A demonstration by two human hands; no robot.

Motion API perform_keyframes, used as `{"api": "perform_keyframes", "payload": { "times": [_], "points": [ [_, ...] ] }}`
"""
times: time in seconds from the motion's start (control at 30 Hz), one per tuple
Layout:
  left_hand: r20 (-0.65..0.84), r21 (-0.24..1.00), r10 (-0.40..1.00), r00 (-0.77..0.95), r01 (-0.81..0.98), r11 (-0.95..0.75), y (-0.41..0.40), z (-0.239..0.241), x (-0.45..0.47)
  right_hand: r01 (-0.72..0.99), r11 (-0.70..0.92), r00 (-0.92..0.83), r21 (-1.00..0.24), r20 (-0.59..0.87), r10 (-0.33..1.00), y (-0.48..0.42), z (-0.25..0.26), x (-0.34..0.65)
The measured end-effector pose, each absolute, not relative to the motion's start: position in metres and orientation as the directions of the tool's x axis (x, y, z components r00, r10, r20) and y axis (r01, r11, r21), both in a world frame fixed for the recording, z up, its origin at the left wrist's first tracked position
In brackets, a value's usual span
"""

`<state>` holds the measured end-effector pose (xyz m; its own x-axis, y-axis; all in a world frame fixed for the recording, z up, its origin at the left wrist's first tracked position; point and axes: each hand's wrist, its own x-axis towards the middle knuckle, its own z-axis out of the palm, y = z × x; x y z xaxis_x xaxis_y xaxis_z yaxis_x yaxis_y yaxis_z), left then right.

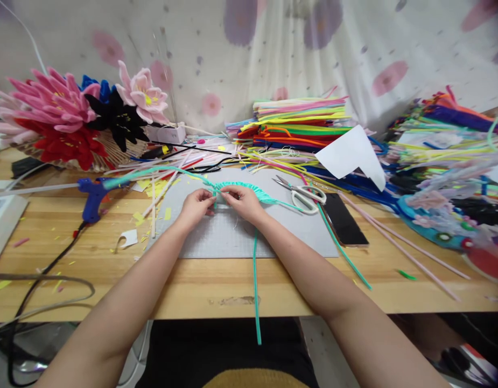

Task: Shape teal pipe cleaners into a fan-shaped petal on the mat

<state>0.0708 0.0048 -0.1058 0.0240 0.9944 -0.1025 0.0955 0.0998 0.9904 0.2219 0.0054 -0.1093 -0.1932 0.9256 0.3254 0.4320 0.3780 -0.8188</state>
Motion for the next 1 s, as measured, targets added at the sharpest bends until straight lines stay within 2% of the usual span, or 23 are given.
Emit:
{"api": "perform_keyframes", "payload": {
  "times": [0.17,0.4,0.77,1.0],
  "points": [
    [-0.129,0.988,0.991,0.037,0.088,0.126,0.0061,-0.1067,0.0687,0.465,0.419,-0.207,-0.780,0.364,0.908,0.0042,-0.1047,0.2231],
    [-0.108,0.991,0.993,0.055,0.086,0.103,0.0044,-0.1032,0.0697,0.459,0.315,-0.234,-0.831,0.228,0.945,0.0072,-0.1025,0.2276],
    [-0.107,0.991,0.991,0.077,0.087,0.100,0.0035,-0.1024,0.0694,0.572,0.378,-0.248,-0.728,0.286,0.926,0.0032,-0.1040,0.2249],
    [-0.114,0.990,0.992,0.050,0.095,0.109,0.0035,-0.1020,0.0701,0.562,0.413,-0.284,-0.717,0.301,0.910,0.0018,-0.1010,0.2254]
  ]
}}
